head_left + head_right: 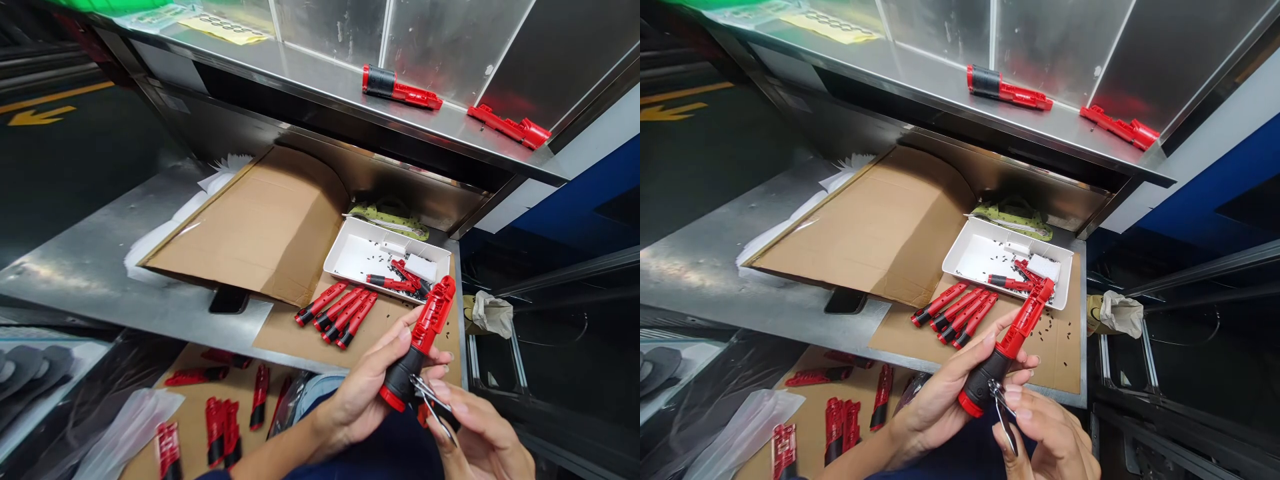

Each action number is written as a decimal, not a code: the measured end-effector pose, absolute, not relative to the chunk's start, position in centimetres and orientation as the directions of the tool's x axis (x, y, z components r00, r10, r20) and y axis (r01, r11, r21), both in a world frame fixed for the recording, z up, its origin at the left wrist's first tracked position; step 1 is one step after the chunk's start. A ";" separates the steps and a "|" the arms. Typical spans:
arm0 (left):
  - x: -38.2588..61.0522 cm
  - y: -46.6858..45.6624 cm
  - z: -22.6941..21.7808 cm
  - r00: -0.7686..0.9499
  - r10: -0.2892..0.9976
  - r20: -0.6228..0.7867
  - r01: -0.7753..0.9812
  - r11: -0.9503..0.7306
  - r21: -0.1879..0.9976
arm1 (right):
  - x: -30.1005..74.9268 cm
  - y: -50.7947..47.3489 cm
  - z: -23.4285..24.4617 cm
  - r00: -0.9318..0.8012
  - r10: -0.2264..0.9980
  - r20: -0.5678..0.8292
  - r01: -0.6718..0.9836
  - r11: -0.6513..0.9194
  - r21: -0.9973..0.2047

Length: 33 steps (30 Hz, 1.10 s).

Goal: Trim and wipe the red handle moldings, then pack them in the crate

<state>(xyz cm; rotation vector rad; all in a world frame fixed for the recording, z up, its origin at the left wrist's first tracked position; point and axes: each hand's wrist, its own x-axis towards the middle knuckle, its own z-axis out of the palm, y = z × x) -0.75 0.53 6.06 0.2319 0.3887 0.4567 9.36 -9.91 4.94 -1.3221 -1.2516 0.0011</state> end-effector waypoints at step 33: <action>-0.6 0.7 6.7 0.841 0.463 -0.281 -0.349 0.860 0.372 | 8.4 -10.0 5.2 0.525 0.557 0.644 0.611 0.280 -0.741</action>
